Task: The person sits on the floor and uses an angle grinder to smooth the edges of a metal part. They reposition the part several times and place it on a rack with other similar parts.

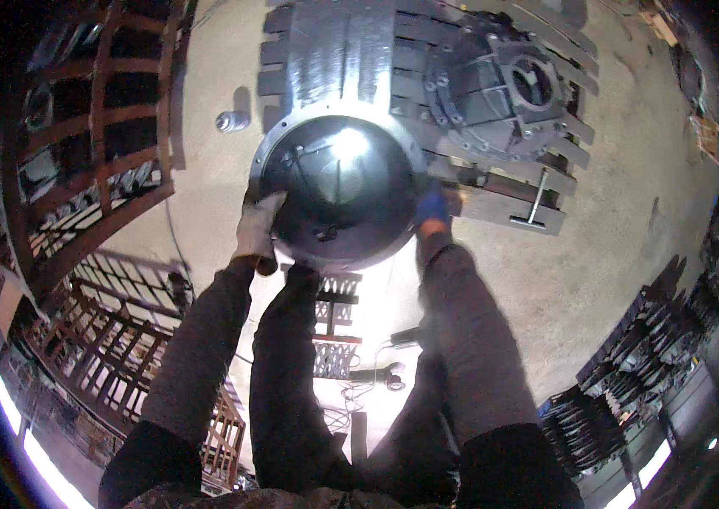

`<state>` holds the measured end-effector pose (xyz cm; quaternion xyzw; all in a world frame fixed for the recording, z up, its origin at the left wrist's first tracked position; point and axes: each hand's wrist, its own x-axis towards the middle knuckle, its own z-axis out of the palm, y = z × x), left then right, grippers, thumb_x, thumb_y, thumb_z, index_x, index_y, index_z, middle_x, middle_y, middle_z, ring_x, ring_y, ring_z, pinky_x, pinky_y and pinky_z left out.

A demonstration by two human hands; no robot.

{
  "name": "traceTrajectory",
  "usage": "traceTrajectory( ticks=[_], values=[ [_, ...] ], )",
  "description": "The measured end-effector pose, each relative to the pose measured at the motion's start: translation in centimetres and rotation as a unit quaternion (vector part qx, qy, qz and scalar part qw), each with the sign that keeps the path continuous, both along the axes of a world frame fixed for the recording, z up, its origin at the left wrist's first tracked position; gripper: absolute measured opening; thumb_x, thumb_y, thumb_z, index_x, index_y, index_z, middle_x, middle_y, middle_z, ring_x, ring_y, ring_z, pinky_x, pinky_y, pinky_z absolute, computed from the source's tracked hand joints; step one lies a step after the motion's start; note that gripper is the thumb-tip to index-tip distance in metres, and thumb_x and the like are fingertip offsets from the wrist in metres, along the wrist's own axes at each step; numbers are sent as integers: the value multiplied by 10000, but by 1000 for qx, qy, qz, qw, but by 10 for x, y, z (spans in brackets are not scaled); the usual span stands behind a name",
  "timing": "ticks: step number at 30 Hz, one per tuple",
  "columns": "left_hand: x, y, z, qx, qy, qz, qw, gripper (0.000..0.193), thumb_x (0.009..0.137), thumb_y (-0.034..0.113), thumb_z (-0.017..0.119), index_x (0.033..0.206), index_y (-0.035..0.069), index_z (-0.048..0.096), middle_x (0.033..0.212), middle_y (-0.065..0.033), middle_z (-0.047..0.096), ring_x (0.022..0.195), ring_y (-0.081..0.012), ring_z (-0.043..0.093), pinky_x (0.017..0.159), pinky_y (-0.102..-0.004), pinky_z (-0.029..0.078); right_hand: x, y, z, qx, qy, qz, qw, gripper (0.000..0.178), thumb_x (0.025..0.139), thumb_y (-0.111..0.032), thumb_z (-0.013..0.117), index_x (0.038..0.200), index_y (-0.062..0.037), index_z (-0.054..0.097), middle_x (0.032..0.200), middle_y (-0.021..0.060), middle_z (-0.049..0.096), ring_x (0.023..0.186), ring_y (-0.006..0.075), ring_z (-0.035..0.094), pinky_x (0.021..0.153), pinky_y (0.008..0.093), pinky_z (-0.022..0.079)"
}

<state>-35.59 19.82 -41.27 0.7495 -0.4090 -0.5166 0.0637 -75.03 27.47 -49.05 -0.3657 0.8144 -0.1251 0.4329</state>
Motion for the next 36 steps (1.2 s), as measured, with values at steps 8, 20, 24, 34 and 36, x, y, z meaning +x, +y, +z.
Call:
traceTrajectory(
  ticks=[8,20,24,34,36],
  values=[
    [-20,30,-20,4,108,-27,994,292,933,141,668,1193,21,726,1049,-101,765,1014,-214,721,891,-346,574,48,228,-19,-33,-236,-350,906,433,916,-33,776,1305,-68,588,1117,64,704,959,206,654,842,392,543],
    [-151,55,-44,-24,-77,-584,808,276,979,75,579,1208,108,729,1180,-113,763,1067,-280,721,962,-365,577,-194,176,70,158,3,-100,982,538,860,-379,808,1213,20,736,1120,242,776,1064,418,740,900,482,579],
    [-213,25,-52,-83,-42,-625,775,330,989,110,565,1259,162,748,1275,-106,746,1175,-307,707,997,-389,570,-237,159,69,145,46,-110,982,416,883,-355,788,1074,13,749,1086,258,763,1024,419,737,888,491,575],
    [-312,-61,42,-48,-87,-558,824,329,1070,180,514,1313,76,710,1324,-169,721,1201,-331,693,1035,-381,535,-256,100,24,-85,-165,-445,876,274,933,-183,759,1123,13,740,920,84,737,767,193,641,681,361,520],
    [-331,-54,96,-117,-174,-535,819,333,1066,229,546,1321,87,707,1315,-170,725,1161,-339,710,975,-412,551,-262,88,22,-50,-163,-423,890,225,925,-175,757,1068,-1,756,922,83,744,765,195,643,675,359,519]
  ],
)
